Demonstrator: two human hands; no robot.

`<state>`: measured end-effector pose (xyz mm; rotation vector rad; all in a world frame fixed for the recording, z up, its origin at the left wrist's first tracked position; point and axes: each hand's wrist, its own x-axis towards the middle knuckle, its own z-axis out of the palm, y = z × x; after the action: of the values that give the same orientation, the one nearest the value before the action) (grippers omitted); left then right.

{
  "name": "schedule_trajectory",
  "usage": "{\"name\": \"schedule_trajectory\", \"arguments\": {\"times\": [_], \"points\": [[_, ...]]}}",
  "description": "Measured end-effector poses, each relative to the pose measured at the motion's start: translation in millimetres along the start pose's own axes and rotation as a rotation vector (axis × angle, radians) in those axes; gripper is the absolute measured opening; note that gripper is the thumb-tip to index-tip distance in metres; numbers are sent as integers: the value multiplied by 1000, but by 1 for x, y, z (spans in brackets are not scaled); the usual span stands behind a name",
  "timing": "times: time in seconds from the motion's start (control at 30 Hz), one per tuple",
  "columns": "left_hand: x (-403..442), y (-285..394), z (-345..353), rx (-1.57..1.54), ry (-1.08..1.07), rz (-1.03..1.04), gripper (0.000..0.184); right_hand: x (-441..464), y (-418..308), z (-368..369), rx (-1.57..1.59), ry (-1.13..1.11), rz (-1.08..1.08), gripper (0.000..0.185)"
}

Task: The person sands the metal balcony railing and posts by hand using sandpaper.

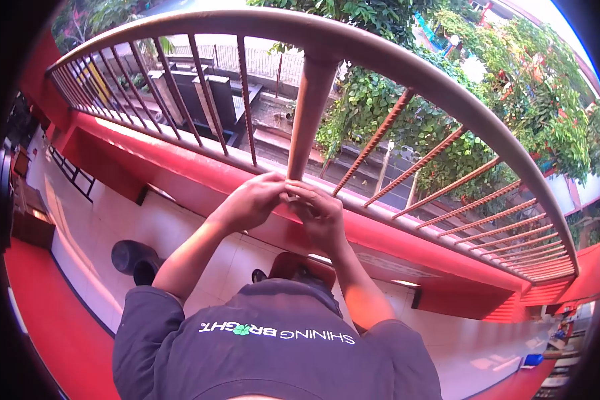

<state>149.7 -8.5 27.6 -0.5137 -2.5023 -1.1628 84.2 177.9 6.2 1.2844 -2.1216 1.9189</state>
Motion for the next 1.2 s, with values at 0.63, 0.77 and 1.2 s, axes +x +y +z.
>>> {"name": "schedule_trajectory", "arguments": {"times": [0.63, 0.77, 1.2], "points": [[89, -104, -50, -101, 680, -206, 56, 110, 13, -46, -1445, -480, -788, 43], [91, -97, -54, -163, 731, -146, 56, 129, -6, -43, -1568, -230, -795, 54], [91, -97, -51, -202, 761, -111, 56, 134, -10, -46, -1468, -215, -809, 71]]}}
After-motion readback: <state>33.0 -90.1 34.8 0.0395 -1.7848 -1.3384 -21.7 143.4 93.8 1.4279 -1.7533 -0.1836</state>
